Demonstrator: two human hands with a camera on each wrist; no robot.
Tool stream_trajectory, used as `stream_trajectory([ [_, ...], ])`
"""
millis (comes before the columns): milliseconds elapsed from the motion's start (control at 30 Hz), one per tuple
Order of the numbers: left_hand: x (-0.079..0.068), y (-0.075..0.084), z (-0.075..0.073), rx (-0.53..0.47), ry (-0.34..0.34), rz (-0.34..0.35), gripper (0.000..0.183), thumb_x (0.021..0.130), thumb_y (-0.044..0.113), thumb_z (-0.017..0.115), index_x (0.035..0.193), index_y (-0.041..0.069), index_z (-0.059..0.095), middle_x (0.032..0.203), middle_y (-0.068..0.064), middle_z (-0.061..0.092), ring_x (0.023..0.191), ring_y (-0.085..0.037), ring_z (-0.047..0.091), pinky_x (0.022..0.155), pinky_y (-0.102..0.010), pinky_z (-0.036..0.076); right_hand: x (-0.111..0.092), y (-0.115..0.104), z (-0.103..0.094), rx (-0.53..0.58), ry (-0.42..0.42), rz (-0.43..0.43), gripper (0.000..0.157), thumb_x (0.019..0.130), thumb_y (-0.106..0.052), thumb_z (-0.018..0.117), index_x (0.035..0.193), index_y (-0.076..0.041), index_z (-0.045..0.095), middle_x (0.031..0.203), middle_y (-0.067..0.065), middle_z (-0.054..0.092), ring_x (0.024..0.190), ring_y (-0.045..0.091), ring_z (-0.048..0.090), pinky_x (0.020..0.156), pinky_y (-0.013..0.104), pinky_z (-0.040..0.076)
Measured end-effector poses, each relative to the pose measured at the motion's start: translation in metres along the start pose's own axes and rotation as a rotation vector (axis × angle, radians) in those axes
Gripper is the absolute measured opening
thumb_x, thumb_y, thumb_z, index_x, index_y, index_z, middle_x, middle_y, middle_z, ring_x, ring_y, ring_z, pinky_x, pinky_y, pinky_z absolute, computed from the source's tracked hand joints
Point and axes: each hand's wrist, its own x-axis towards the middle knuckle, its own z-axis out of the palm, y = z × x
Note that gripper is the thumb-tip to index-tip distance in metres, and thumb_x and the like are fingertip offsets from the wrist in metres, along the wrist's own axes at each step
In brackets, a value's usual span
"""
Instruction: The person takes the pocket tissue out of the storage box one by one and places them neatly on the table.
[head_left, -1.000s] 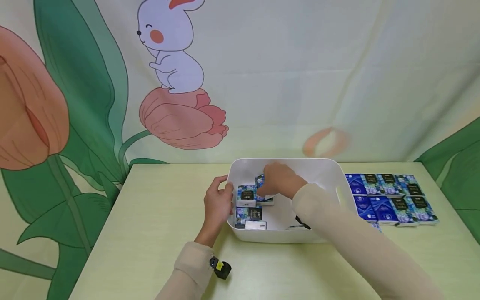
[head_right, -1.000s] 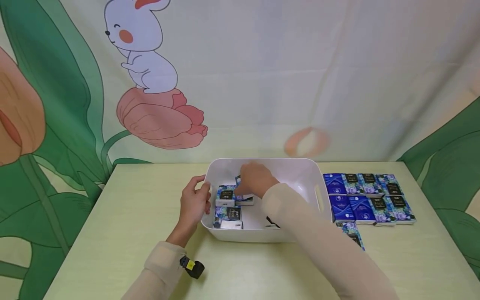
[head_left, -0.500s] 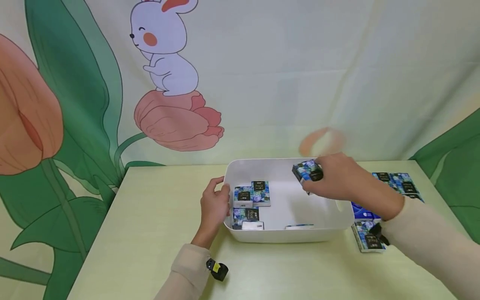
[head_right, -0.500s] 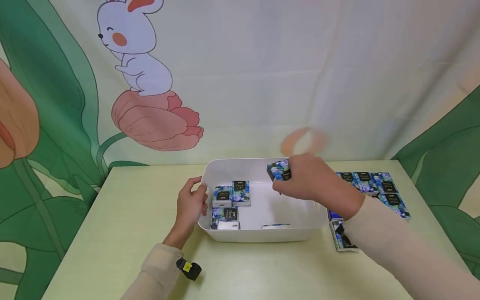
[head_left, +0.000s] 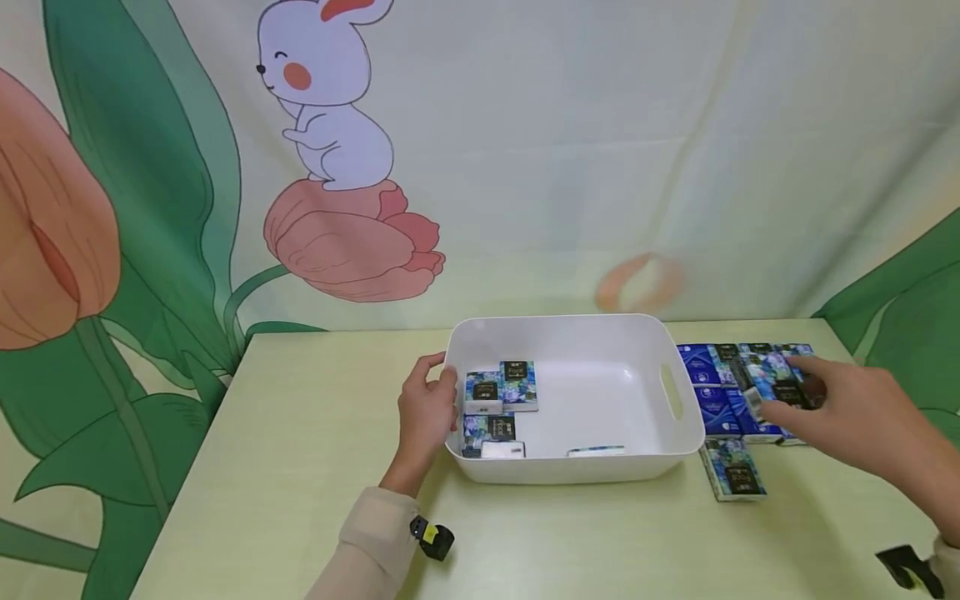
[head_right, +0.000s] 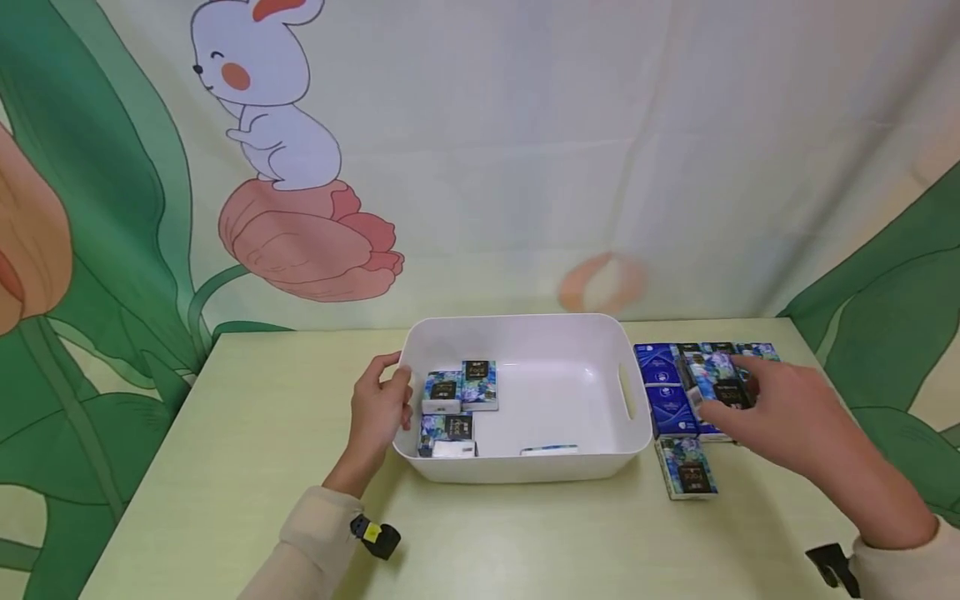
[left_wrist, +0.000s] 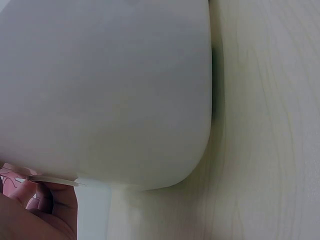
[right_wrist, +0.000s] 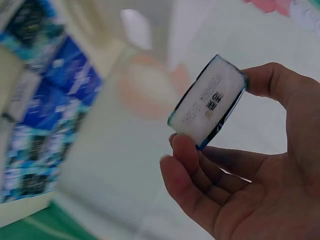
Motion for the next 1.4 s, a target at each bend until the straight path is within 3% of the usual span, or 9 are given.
stream_trajectory([
  [200,0.000,-0.001,0.000,-0.003,0.006,0.014,0.032,0.101,0.027,0.055,0.131,0.018,0.063,0.062,-0.008,0.055,0.041,-0.014,0.045,0.042,-0.027,0.044,-0.013,0.055,0.042,0.014,-0.077,0.123,0.088,0.089,-0.050,0.069,0.131,0.024,0.046,0.087,0.026,0.063,0.062,0.026,0.056,0.054,0.042,0.045],
  [333,0.001,-0.002,0.000,-0.003,0.012,0.024,0.032,0.101,0.025,0.055,0.131,0.017,0.063,0.059,-0.005,0.053,0.040,-0.014,0.044,0.042,-0.027,0.043,-0.018,0.079,0.073,0.041,-0.169,0.163,0.088,0.088,-0.052,0.071,0.127,0.024,0.048,0.085,0.023,0.064,0.067,0.029,0.060,0.059,0.047,0.049],
  [567,0.001,-0.001,0.000,-0.009,0.009,0.018,0.032,0.101,0.027,0.056,0.131,0.018,0.063,0.059,-0.003,0.053,0.041,-0.014,0.045,0.042,-0.027,0.044,-0.020,0.095,0.115,0.070,-0.230,0.224,0.094,0.086,-0.059,0.071,0.128,0.022,0.049,0.090,0.027,0.067,0.082,0.041,0.066,0.070,0.054,0.052],
  [733,0.000,-0.001,0.000,-0.004,0.003,0.010,0.033,0.101,0.029,0.055,0.132,0.018,0.062,0.061,-0.005,0.053,0.042,-0.014,0.045,0.043,-0.028,0.045,-0.021,0.093,0.114,0.070,-0.211,0.198,0.093,0.093,-0.062,0.060,0.128,0.023,0.047,0.093,0.031,0.067,0.086,0.047,0.066,0.073,0.060,0.051],
  [900,-0.001,0.000,-0.001,0.001,0.012,0.015,0.033,0.101,0.027,0.055,0.131,0.017,0.062,0.062,-0.007,0.054,0.041,-0.014,0.045,0.043,-0.028,0.045,-0.013,0.064,0.078,0.072,-0.082,0.088,0.083,0.096,-0.054,0.061,0.127,0.022,0.051,0.105,0.037,0.064,0.079,0.041,0.068,0.066,0.056,0.054],
  [1100,0.000,-0.001,-0.002,-0.016,0.014,0.021,0.032,0.101,0.024,0.056,0.131,0.016,0.063,0.063,-0.012,0.056,0.041,-0.012,0.045,0.042,-0.027,0.044,0.011,0.001,0.024,0.139,0.072,-0.093,0.074,0.096,-0.048,0.065,0.135,0.013,0.053,0.114,0.031,0.065,0.086,0.038,0.069,0.060,0.047,0.056],
  [1233,0.000,-0.001,-0.002,-0.020,0.012,0.021,0.032,0.101,0.024,0.055,0.131,0.015,0.063,0.061,-0.007,0.054,0.041,-0.012,0.044,0.042,-0.026,0.043,0.029,-0.044,0.000,0.185,0.054,-0.155,0.074,0.096,-0.050,0.064,0.141,0.007,0.051,0.115,0.026,0.067,0.094,0.039,0.069,0.067,0.050,0.058],
  [1400,0.000,-0.002,-0.001,-0.025,0.009,0.024,0.032,0.101,0.023,0.056,0.131,0.014,0.063,0.059,-0.005,0.052,0.040,-0.013,0.044,0.041,-0.026,0.043,0.053,-0.093,-0.007,0.238,-0.028,-0.192,0.076,0.096,-0.054,0.062,0.143,0.004,0.050,0.120,0.024,0.066,0.099,0.037,0.069,0.077,0.051,0.058],
])
